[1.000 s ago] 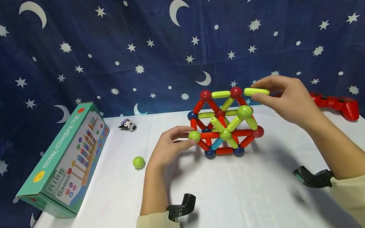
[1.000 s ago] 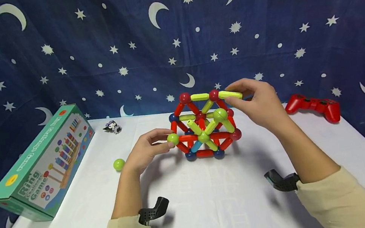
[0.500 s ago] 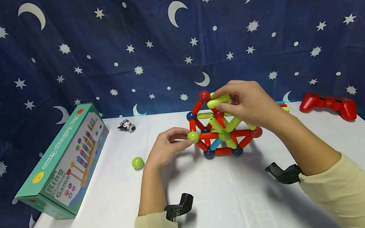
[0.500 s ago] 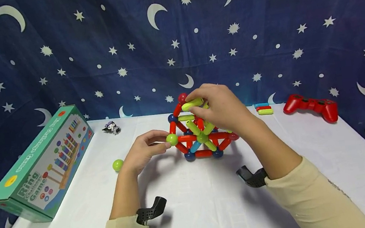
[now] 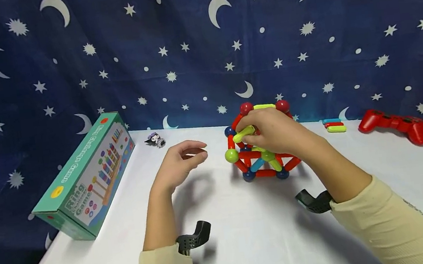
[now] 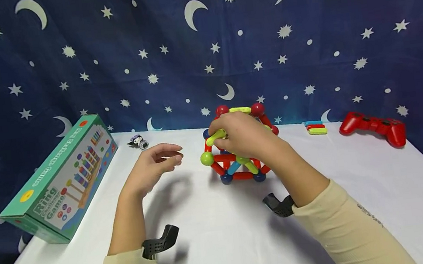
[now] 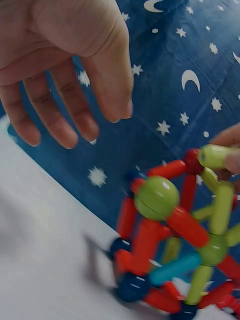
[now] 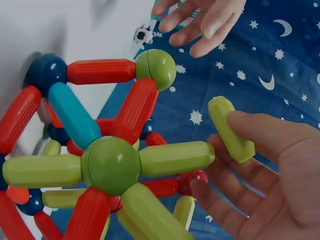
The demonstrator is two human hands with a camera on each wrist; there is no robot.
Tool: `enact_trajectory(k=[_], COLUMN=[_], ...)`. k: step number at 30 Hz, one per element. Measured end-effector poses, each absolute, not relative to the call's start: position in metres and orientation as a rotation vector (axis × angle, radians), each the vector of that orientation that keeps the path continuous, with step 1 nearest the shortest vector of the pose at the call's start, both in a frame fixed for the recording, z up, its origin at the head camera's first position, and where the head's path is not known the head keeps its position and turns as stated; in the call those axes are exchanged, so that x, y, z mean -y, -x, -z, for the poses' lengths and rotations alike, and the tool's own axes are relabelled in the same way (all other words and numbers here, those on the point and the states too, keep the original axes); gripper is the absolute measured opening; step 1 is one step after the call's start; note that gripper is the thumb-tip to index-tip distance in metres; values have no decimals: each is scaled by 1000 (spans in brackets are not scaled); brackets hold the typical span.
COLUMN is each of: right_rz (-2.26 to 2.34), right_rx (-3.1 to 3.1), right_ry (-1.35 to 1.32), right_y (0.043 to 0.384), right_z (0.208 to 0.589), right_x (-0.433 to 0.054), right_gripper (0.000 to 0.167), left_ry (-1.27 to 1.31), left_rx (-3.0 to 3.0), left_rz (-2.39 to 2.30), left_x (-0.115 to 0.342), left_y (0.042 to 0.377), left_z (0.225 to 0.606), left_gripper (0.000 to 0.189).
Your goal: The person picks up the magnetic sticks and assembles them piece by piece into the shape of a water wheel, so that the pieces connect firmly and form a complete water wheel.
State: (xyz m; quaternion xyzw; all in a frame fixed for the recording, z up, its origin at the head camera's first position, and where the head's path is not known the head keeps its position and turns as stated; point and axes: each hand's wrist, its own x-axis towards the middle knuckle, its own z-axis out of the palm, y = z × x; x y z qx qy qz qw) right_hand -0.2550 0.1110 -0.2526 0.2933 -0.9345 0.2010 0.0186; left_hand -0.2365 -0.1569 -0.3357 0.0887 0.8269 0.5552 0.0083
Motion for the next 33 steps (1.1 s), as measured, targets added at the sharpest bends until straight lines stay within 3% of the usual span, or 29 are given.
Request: enact_trajectory(k=[14,33], right_rz=[-593,-597], right_rx=[2991,3090], right_ry=[-917,-910], right_y=[267,268], right_z=[263,267], right_x=[-101,-103], right_gripper=[29,24], left_ry=[-110,-110], left_rx=[-2841,-2778], left_rz=[-1009,-915], left_x=[228,234], left_y=[223,229], left_z=[327,351], left_gripper=[45,38])
